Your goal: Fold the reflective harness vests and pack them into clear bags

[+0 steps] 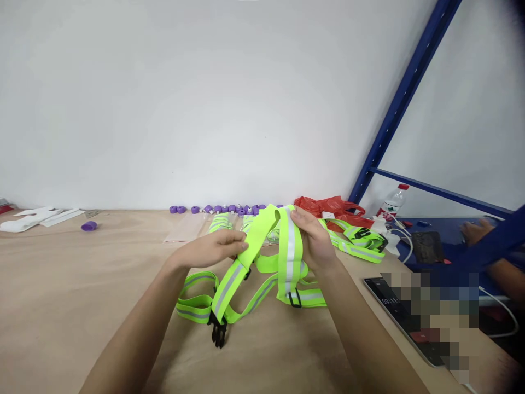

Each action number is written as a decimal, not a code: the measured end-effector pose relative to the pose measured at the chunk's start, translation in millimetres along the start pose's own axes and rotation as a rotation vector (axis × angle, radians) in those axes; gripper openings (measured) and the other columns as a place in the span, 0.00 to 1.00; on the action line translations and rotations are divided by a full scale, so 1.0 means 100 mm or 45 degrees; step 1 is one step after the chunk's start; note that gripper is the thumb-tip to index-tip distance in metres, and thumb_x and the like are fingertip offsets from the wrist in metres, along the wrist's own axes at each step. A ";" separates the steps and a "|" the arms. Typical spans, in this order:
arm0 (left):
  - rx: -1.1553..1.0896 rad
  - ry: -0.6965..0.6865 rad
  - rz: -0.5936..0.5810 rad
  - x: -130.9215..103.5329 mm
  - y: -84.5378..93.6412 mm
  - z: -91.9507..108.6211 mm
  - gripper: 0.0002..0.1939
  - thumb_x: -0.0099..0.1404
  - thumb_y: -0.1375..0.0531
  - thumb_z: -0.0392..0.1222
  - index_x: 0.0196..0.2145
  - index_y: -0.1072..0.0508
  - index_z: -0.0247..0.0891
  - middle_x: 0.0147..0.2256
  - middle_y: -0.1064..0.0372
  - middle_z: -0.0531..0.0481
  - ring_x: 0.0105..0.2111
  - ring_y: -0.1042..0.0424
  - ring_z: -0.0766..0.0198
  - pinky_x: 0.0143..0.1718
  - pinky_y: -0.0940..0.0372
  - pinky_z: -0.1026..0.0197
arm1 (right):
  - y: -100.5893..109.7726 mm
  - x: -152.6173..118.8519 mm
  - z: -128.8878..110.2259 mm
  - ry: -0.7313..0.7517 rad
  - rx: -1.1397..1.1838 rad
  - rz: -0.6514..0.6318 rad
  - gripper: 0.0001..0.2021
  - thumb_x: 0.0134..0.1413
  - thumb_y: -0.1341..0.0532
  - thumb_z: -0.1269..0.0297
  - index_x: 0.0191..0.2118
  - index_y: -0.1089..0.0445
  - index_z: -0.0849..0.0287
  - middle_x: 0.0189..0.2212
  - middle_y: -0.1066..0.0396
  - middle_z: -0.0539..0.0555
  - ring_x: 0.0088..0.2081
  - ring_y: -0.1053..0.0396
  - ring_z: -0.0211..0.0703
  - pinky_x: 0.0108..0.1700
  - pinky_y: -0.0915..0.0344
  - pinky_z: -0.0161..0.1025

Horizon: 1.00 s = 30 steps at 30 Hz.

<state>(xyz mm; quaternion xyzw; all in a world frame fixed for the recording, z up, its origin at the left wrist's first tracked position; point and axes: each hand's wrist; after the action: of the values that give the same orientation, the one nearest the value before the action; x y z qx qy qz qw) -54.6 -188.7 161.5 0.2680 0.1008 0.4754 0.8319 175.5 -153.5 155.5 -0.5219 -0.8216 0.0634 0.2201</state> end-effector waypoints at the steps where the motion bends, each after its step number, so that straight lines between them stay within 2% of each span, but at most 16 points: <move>1: -0.131 0.028 -0.001 -0.02 0.05 0.01 0.16 0.70 0.44 0.53 0.34 0.28 0.38 0.32 0.27 0.50 0.33 0.26 0.60 0.37 0.31 0.58 | 0.00 0.00 -0.01 -0.008 -0.004 0.010 0.13 0.51 0.33 0.52 0.33 0.31 0.55 0.25 0.29 0.50 0.26 0.30 0.42 0.27 0.31 0.37; 2: -0.284 0.045 0.019 -0.05 0.09 0.02 0.16 0.71 0.44 0.52 0.35 0.28 0.38 0.31 0.27 0.49 0.32 0.26 0.60 0.36 0.30 0.58 | 0.00 0.00 -0.02 -0.014 -0.008 0.015 0.14 0.51 0.33 0.51 0.34 0.32 0.55 0.23 0.30 0.49 0.23 0.32 0.41 0.24 0.33 0.37; 4: -0.576 0.030 0.139 -0.09 0.16 0.04 0.15 0.70 0.43 0.52 0.32 0.31 0.37 0.26 0.28 0.50 0.25 0.27 0.62 0.28 0.30 0.61 | 0.00 0.01 -0.02 -0.006 0.000 0.009 0.15 0.53 0.33 0.50 0.34 0.35 0.54 0.22 0.31 0.47 0.20 0.34 0.40 0.20 0.35 0.37; 7: -0.840 -0.062 0.359 -0.14 0.24 0.09 0.15 0.68 0.41 0.50 0.28 0.35 0.38 0.18 0.36 0.56 0.11 0.40 0.70 0.13 0.43 0.68 | 0.00 0.04 0.03 0.017 0.016 -0.053 0.17 0.54 0.35 0.48 0.33 0.39 0.54 0.25 0.28 0.49 0.23 0.30 0.42 0.23 0.32 0.38; 9: -0.957 -0.130 0.490 -0.18 0.27 0.15 0.13 0.68 0.40 0.46 0.29 0.35 0.38 0.17 0.40 0.60 0.08 0.49 0.75 0.10 0.49 0.71 | 0.01 0.07 0.09 -0.004 0.012 -0.068 0.19 0.55 0.35 0.46 0.34 0.41 0.54 0.27 0.26 0.50 0.23 0.28 0.42 0.24 0.30 0.39; 12: -1.133 -0.240 0.638 -0.22 0.30 0.22 0.07 0.69 0.42 0.41 0.32 0.33 0.38 0.17 0.44 0.62 0.08 0.55 0.78 0.10 0.50 0.73 | 0.04 0.10 0.20 -0.027 -0.026 -0.079 0.19 0.58 0.38 0.45 0.35 0.44 0.53 0.23 0.27 0.46 0.15 0.33 0.38 0.19 0.35 0.36; 14: -1.246 -0.297 0.702 -0.24 0.33 0.24 0.05 0.70 0.44 0.38 0.35 0.31 0.38 0.17 0.46 0.63 0.09 0.55 0.78 0.11 0.50 0.74 | 0.07 0.10 0.24 -0.066 -0.113 -0.190 0.18 0.61 0.41 0.45 0.35 0.45 0.53 0.21 0.28 0.44 0.11 0.40 0.34 0.16 0.40 0.34; 16: -1.343 -0.339 0.761 -0.26 0.36 0.24 0.07 0.72 0.46 0.37 0.36 0.31 0.37 0.17 0.46 0.63 0.09 0.55 0.79 0.12 0.51 0.74 | 0.10 0.09 0.24 -0.184 -0.292 -0.407 0.17 0.63 0.43 0.46 0.35 0.43 0.54 0.22 0.28 0.44 0.11 0.41 0.33 0.16 0.43 0.32; 18: -1.414 -0.380 0.824 -0.29 0.41 0.24 0.11 0.75 0.51 0.37 0.35 0.32 0.37 0.17 0.46 0.62 0.09 0.54 0.79 0.12 0.51 0.75 | 0.13 0.08 0.24 -0.300 -0.547 -0.609 0.16 0.61 0.40 0.48 0.35 0.39 0.56 0.25 0.28 0.46 0.17 0.37 0.34 0.20 0.41 0.32; 20: -1.462 -0.407 0.862 -0.35 0.46 0.26 0.17 0.76 0.57 0.35 0.34 0.33 0.36 0.17 0.46 0.61 0.09 0.54 0.78 0.12 0.50 0.74 | 0.14 0.09 0.25 -0.308 -0.831 -0.687 0.15 0.56 0.36 0.52 0.32 0.36 0.57 0.27 0.31 0.47 0.24 0.35 0.35 0.25 0.41 0.32; 22: -1.484 -0.453 0.884 -0.44 0.53 0.30 0.21 0.76 0.62 0.33 0.34 0.33 0.36 0.17 0.45 0.60 0.09 0.53 0.77 0.12 0.48 0.74 | 0.15 0.10 0.27 -0.244 -1.083 -0.640 0.14 0.53 0.34 0.55 0.29 0.38 0.57 0.26 0.37 0.45 0.26 0.39 0.35 0.26 0.45 0.33; 24: -1.487 -0.525 0.896 -0.55 0.58 0.33 0.19 0.75 0.62 0.32 0.35 0.34 0.35 0.17 0.45 0.60 0.09 0.52 0.77 0.12 0.47 0.73 | 0.17 0.12 0.28 -0.187 -1.246 -0.599 0.15 0.52 0.35 0.57 0.27 0.40 0.57 0.26 0.42 0.44 0.27 0.43 0.36 0.27 0.48 0.33; 28: -1.484 -0.682 0.890 -0.74 0.64 0.34 0.11 0.72 0.56 0.31 0.38 0.34 0.35 0.18 0.43 0.61 0.09 0.48 0.77 0.13 0.44 0.73 | 0.22 0.13 0.21 -0.066 -1.355 -0.568 0.07 0.53 0.39 0.63 0.31 0.38 0.57 0.30 0.38 0.46 0.34 0.38 0.40 0.35 0.44 0.35; 30: -1.489 -0.754 0.860 -0.79 0.64 0.33 0.09 0.69 0.53 0.29 0.40 0.34 0.35 0.19 0.41 0.61 0.11 0.44 0.77 0.15 0.41 0.73 | 0.27 0.13 0.16 -0.032 -1.425 -0.475 0.03 0.52 0.41 0.67 0.34 0.36 0.56 0.32 0.35 0.47 0.35 0.37 0.42 0.36 0.43 0.36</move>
<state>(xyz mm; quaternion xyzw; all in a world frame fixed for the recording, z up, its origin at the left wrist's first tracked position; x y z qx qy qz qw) -129.3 -241.2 216.3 -0.0858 -0.4859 0.5894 0.6396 186.4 -128.1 135.6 -0.4045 -0.8107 -0.4134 -0.0911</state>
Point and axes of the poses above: each hand's wrist, its own x-axis towards the middle knuckle, its own y-axis out of the back of the hand, z = x × y
